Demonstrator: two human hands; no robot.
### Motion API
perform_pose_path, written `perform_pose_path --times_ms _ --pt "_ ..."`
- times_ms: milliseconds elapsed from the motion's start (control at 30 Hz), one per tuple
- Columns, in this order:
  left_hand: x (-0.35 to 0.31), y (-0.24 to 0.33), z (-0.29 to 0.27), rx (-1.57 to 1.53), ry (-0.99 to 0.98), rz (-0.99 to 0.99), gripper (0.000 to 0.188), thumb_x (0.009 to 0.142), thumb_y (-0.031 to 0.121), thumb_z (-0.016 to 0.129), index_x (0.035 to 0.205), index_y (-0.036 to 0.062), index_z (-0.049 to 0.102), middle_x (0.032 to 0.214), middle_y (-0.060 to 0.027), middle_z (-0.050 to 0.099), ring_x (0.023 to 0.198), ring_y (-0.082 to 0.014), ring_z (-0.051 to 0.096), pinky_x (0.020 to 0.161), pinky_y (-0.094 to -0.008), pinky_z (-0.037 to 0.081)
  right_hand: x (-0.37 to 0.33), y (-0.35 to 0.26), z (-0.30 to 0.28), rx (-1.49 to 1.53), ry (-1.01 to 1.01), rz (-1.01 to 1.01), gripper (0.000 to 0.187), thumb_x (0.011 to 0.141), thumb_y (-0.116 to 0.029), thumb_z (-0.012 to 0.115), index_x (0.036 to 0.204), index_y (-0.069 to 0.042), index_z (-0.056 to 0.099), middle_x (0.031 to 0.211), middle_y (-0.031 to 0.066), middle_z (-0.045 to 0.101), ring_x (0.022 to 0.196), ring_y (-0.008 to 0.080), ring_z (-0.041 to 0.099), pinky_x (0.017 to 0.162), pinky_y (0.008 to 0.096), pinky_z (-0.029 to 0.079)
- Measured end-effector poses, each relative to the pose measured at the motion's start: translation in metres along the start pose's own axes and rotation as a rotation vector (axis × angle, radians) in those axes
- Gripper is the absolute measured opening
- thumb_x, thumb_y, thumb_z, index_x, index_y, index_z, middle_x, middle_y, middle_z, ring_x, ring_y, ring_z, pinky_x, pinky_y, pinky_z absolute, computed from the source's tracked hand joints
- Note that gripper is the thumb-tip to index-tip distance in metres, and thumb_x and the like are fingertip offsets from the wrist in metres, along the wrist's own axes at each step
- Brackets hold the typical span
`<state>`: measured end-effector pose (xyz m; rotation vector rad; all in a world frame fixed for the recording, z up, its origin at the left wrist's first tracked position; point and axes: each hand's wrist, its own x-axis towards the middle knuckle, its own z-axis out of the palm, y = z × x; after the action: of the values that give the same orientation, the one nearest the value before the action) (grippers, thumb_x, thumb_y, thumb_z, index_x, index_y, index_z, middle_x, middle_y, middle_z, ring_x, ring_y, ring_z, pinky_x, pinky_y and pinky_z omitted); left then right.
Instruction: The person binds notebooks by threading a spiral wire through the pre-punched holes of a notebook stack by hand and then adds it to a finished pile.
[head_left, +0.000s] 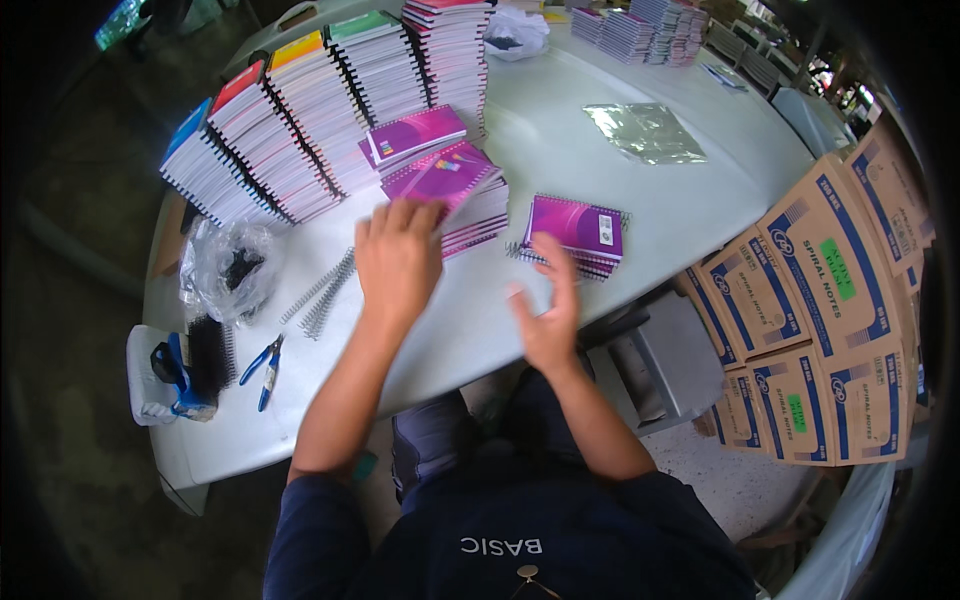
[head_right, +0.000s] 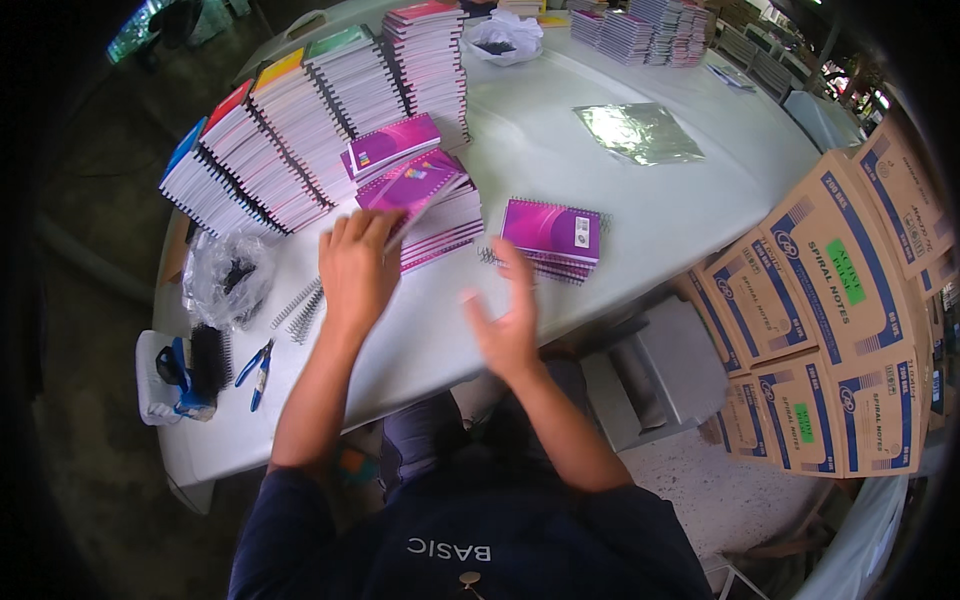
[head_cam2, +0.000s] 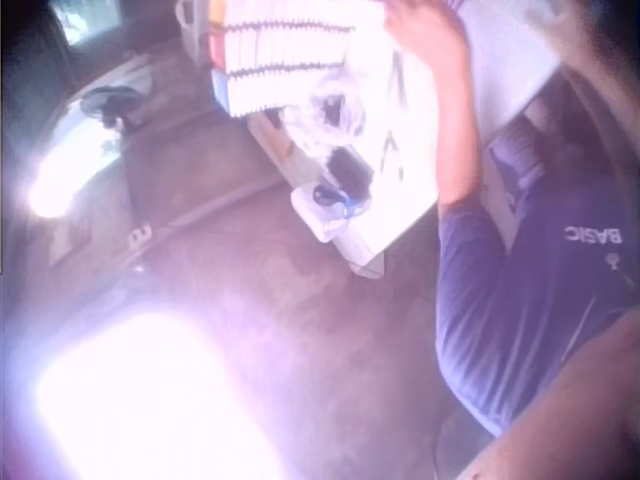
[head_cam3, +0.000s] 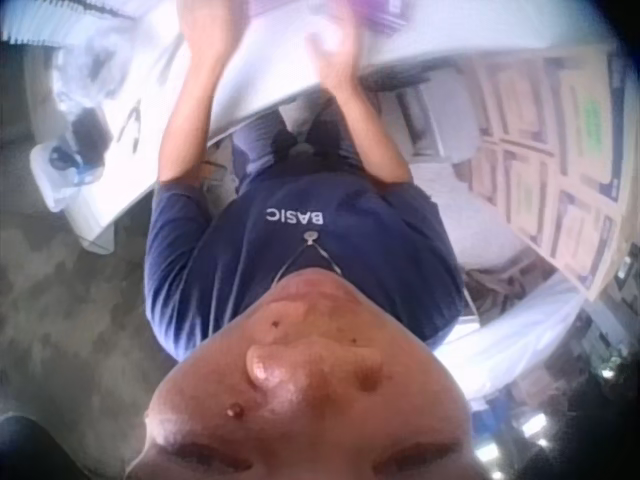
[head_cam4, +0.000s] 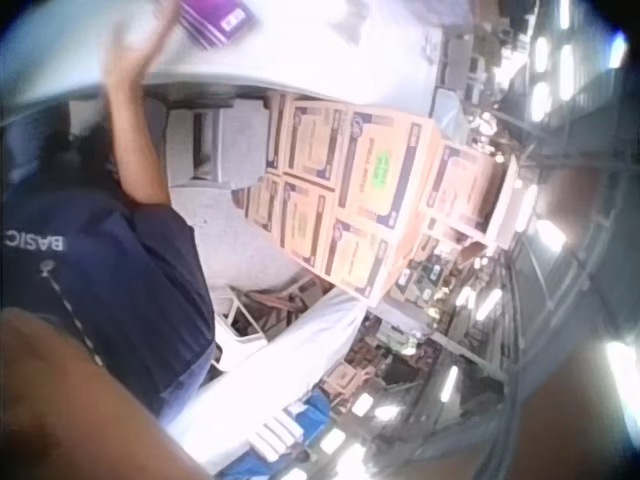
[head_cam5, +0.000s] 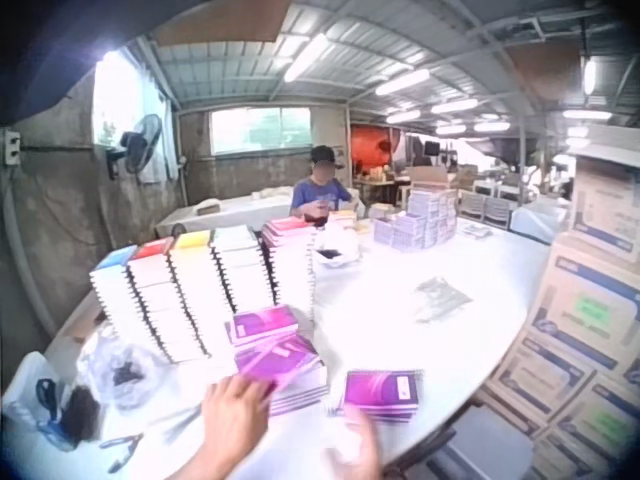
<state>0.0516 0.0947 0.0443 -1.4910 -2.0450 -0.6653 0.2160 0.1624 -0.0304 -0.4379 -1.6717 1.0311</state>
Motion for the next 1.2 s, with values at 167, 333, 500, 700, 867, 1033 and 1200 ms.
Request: perform_pose_path --times_ms 167,333,500,700,867,1033,1200 --pt "-0.043 0.045 -0.016 -0.348 0.141 -0.101 0.025 0.072 0.000 0.068 0.096 0.0034 0.066 0.078 -0.0121 0.062 0.066 -0.0293 0.060 0.059 -0.0364 0.049 -0.013 -0.012 0.061 -0.206 0.009 -0.168 0.072 0.082 -0.003 0.057 0.141 0.005 0.018 0.139 0.0274 0.026 0.127 0.0425 0.029 0.105 0.0474 0.027" --pt "-0.054 0.027 0.015 -0.393 0.163 -0.259 0.020 0.076 0.003 0.067 0.096 0.0023 0.066 0.079 -0.0131 0.063 0.066 -0.0251 0.062 0.058 -0.0333 0.049 0.003 0.031 0.067 -0.224 -0.160 -0.127 0.093 0.075 -0.005 0.069 0.144 0.000 0.007 0.142 0.0291 0.021 0.132 0.0444 0.024 0.106 0.0478 0.028" --pt "-0.063 0.012 0.000 -0.464 0.215 -0.370 0.024 0.078 0.010 0.070 0.099 0.0006 0.065 0.084 -0.0129 0.064 0.066 -0.0207 0.061 0.058 -0.0303 0.049 -0.008 0.028 0.072 -0.244 -0.301 -0.202 0.103 0.069 -0.012 0.076 0.144 0.000 0.007 0.146 0.0265 0.019 0.134 0.0431 0.023 0.108 0.0464 0.028" --pt "-0.073 0.003 -0.008 -0.484 0.212 -0.308 0.056 0.078 0.008 0.065 0.128 -0.0033 0.044 0.113 -0.0196 0.054 0.107 -0.0296 0.052 0.095 -0.0391 0.038 -0.010 0.031 0.053 0.196 -0.239 0.030 0.041 0.081 -0.003 0.052 0.122 0.002 0.054 0.113 0.0146 0.062 0.107 0.0232 0.059 0.091 0.0321 0.044" --pt "-0.099 -0.053 -0.011 -1.257 -0.093 -0.761 0.059 0.070 -0.014 0.046 0.126 0.0033 0.042 0.101 -0.0045 0.053 0.094 -0.0138 0.052 0.086 -0.0276 0.042 -0.017 0.014 0.045 0.360 -0.647 0.363 0.033 0.083 0.001 0.050 0.115 0.004 0.058 0.105 0.0114 0.064 0.096 0.0124 0.057 0.086 0.0279 0.044" --pt "-0.125 -0.058 -0.003 -1.135 -0.244 -0.742 0.054 0.071 -0.014 0.048 0.121 0.0048 0.048 0.102 -0.0072 0.055 0.098 -0.0174 0.053 0.090 -0.0313 0.041 -0.022 0.006 0.057 0.514 -0.464 0.294 0.025 0.081 0.003 0.058 0.107 0.000 0.058 0.108 0.0099 0.064 0.106 0.0131 0.057 0.090 0.0275 0.043" --pt "-0.112 -0.096 0.006 -0.022 -0.207 -0.341 0.044 0.073 0.002 0.058 0.116 0.0099 0.054 0.110 -0.0145 0.056 0.107 -0.0327 0.051 0.090 -0.0430 0.039 -0.032 0.017 0.059 0.304 -0.583 0.304 0.039 0.083 0.001 0.061 0.121 0.000 0.052 0.115 0.0119 0.061 0.107 0.0136 0.055 0.092 0.0280 0.044"
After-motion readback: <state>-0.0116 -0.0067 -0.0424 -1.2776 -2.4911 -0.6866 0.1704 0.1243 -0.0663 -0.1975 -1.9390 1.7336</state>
